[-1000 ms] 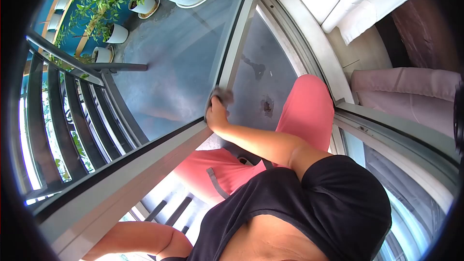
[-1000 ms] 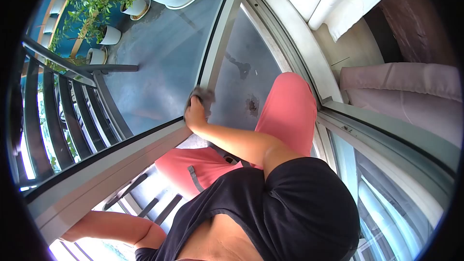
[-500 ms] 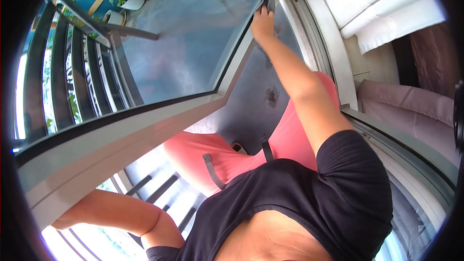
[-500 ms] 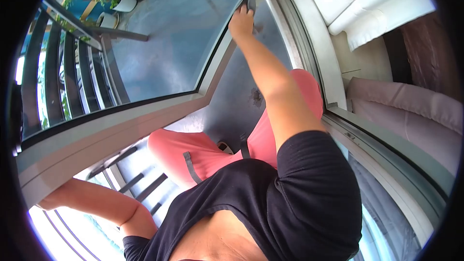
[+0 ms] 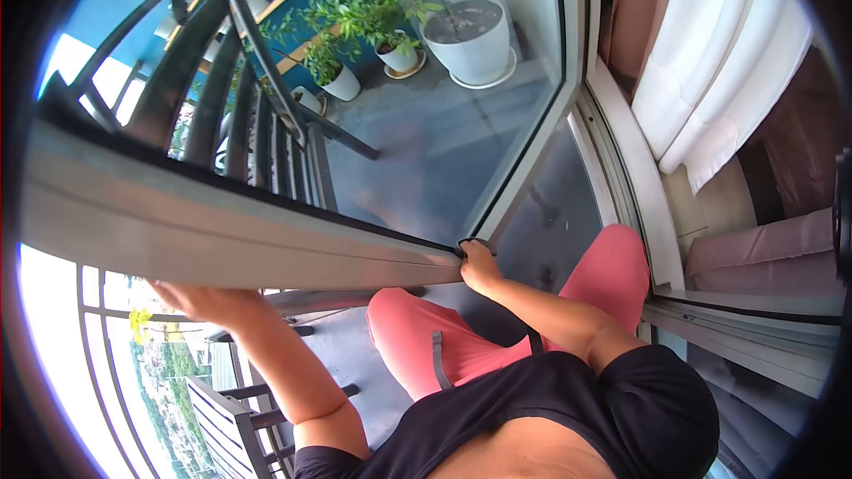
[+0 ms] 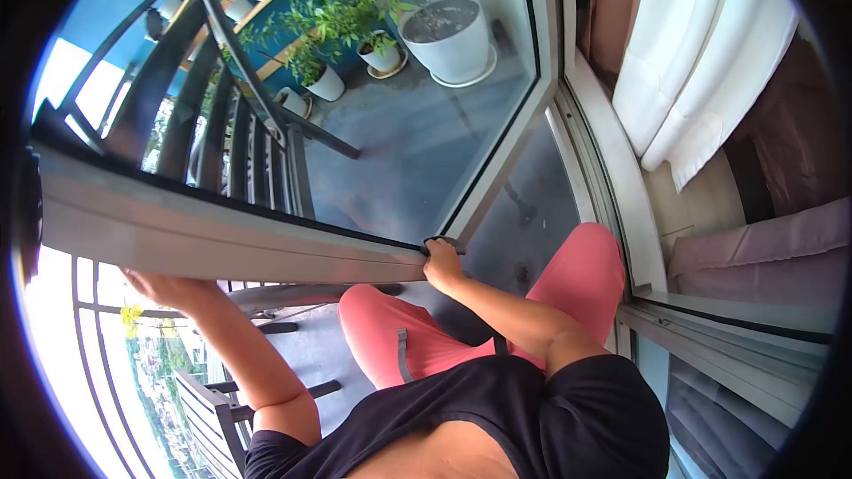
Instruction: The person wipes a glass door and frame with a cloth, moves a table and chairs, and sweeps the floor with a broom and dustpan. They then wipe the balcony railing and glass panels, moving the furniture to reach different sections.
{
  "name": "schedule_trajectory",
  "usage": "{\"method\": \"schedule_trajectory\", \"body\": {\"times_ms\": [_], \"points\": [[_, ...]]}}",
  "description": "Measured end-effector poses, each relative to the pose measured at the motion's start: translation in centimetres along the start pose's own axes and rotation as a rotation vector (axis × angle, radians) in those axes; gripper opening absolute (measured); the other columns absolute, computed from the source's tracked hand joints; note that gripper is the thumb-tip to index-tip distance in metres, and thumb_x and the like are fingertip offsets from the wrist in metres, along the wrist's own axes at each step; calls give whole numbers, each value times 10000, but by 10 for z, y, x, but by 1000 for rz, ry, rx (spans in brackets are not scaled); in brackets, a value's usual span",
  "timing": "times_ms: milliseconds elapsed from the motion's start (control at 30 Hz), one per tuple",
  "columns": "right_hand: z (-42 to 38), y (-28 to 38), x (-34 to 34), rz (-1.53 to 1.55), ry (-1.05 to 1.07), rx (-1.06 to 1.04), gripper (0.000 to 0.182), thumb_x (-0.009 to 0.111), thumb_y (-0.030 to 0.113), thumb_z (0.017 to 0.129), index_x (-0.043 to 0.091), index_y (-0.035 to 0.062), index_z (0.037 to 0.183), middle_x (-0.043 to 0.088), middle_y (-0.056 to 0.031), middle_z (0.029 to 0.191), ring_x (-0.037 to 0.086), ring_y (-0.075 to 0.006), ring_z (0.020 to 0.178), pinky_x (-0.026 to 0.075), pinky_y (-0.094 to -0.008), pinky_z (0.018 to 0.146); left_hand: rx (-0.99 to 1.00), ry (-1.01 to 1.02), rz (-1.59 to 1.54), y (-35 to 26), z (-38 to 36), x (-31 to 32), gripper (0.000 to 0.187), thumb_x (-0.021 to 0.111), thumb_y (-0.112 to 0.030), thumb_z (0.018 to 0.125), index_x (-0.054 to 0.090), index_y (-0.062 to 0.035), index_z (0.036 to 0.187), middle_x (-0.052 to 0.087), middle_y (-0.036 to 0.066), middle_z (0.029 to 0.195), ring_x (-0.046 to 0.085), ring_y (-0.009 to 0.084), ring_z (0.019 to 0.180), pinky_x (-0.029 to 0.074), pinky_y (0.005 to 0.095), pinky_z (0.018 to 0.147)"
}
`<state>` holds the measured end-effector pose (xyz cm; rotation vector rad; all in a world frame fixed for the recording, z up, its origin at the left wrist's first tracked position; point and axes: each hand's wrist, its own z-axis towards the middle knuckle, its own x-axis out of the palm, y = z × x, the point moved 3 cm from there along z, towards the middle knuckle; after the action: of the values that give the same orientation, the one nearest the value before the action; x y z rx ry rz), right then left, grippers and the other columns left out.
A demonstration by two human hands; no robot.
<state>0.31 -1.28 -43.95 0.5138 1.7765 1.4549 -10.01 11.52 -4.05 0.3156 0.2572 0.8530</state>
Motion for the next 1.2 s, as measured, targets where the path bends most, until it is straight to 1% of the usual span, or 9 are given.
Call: {"method": "schedule_trajectory", "body": {"times_ms": [33,133,433,600,833,900,967,1100,1200], "points": [[-1,20,-8,-2,1,-16,260,389,-50,701,546,-53,908,530,-233,905,491,-410,894,402,-443,772,-54,-23,-66,-2,0,1,317,453,-251,922,540,-50,1152,566,115,1129,539,262,1039,427,339,914],[-2,106,-45,9,12,-271,154,442,-9,712,532,-41,833,530,-230,880,504,-405,848,410,-466,754,-1026,-190,-1182,9,-8,12,343,388,-303,968,522,-34,1135,575,101,1024,568,178,890,488,314,769],[12,442,-168,374,-186,-1193,73,433,-12,754,477,-43,803,454,-203,702,446,-339,642,367,-359,581,-891,-108,-1192,-16,22,3,341,347,-317,986,512,-23,936,538,24,788,486,86,694,405,209,630],[8,402,-155,359,-196,-1264,119,412,-61,737,475,-39,835,468,-182,793,438,-285,666,390,-307,616,-851,-58,-1270,-18,25,0,345,339,-303,989,515,-8,1019,555,27,815,504,85,719,410,208,637],[-3,156,-92,-125,36,-572,74,416,-46,733,477,-46,775,469,-136,684,519,-289,648,412,-318,589,-757,-76,-1189,-20,26,-3,428,375,-312,969,491,53,1160,588,73,759,513,90,665,399,225,580],[-9,141,-106,358,403,381,101,455,63,782,524,-6,754,554,-102,708,561,-246,645,455,-332,607,-701,5,-1139,-17,20,-9,431,408,-259,951,458,56,1241,476,105,568,461,163,452,366,281,461],[-19,132,-128,617,327,745,243,449,231,863,560,30,784,602,-92,766,591,-197,651,509,-355,593,-674,239,-1214,-12,22,-25,480,516,-121,877,390,53,1307,480,116,592,493,236,478,400,294,490],[-79,200,-144,254,617,1016,307,541,314,839,604,25,923,612,-70,776,583,-168,650,491,-311,592,-650,570,-1441,-12,34,-51,590,558,-58,816,307,38,1341,626,109,1075,623,303,670,508,359,635],[-112,291,-111,4,901,524,343,574,311,845,580,45,1061,616,-61,896,587,-152,790,477,-297,704,-676,625,-1597,-8,59,-71,595,533,-60,829,295,-36,1374,612,176,1046,620,348,785,507,387,678]]}}
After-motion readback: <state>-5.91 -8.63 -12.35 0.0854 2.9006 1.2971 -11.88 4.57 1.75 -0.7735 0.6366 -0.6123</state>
